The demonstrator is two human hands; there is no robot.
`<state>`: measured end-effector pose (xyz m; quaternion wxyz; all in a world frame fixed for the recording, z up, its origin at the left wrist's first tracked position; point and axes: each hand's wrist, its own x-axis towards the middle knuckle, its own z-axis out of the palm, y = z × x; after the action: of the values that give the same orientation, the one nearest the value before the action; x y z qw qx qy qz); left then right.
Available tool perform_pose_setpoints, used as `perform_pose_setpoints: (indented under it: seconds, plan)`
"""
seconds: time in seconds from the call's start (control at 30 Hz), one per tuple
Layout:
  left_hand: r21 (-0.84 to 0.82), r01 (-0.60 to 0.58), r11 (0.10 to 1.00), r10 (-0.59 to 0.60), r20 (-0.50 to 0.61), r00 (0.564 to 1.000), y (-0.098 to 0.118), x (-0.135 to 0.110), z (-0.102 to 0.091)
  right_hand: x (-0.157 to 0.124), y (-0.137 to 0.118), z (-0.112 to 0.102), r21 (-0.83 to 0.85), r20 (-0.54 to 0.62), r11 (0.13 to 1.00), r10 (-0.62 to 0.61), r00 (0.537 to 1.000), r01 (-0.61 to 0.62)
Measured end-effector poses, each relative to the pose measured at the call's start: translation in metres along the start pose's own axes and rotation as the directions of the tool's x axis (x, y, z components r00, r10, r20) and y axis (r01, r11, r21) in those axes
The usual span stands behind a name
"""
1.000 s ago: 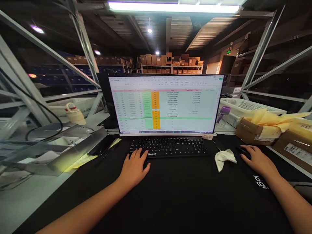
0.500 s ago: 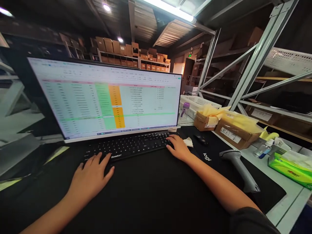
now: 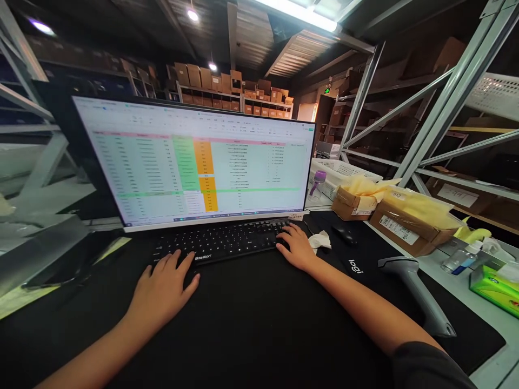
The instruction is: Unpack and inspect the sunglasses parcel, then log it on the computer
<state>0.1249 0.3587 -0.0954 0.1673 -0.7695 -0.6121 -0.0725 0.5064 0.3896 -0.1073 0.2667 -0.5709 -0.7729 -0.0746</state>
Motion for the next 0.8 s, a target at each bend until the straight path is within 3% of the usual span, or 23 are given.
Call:
perform_pose_setpoints:
  seconds: [0.23,0.37,0.53,0.67,0.8]
  plan:
    - [-0.03,0.008,1.0,-0.007,0.016,1.0,0.0,-0.002,-0.005,0.018,0.012,-0.002,0.052,-0.017,0.997,0.055,0.998,-0.054]
    - [-0.087,0.022,0.996,-0.019,0.03,0.999,0.0,-0.006,-0.012,0.012,0.013,-0.005,0.099,-0.046,0.994,0.059,0.997,-0.055]
    - [-0.12,0.036,0.992,-0.032,0.036,0.999,-0.001,-0.009,-0.013,0.004,0.024,-0.014,0.081,0.016,0.996,0.044,0.999,-0.045]
    - [-0.138,0.04,0.99,-0.037,0.027,0.999,-0.002,-0.011,-0.011,-0.004,0.065,-0.042,-0.158,-0.002,0.982,0.105,0.994,-0.104]
    - [-0.147,0.037,0.988,-0.033,0.03,0.999,-0.002,-0.012,-0.011,-0.03,0.14,-0.06,-0.428,-0.055,0.85,0.314,0.948,-0.306]
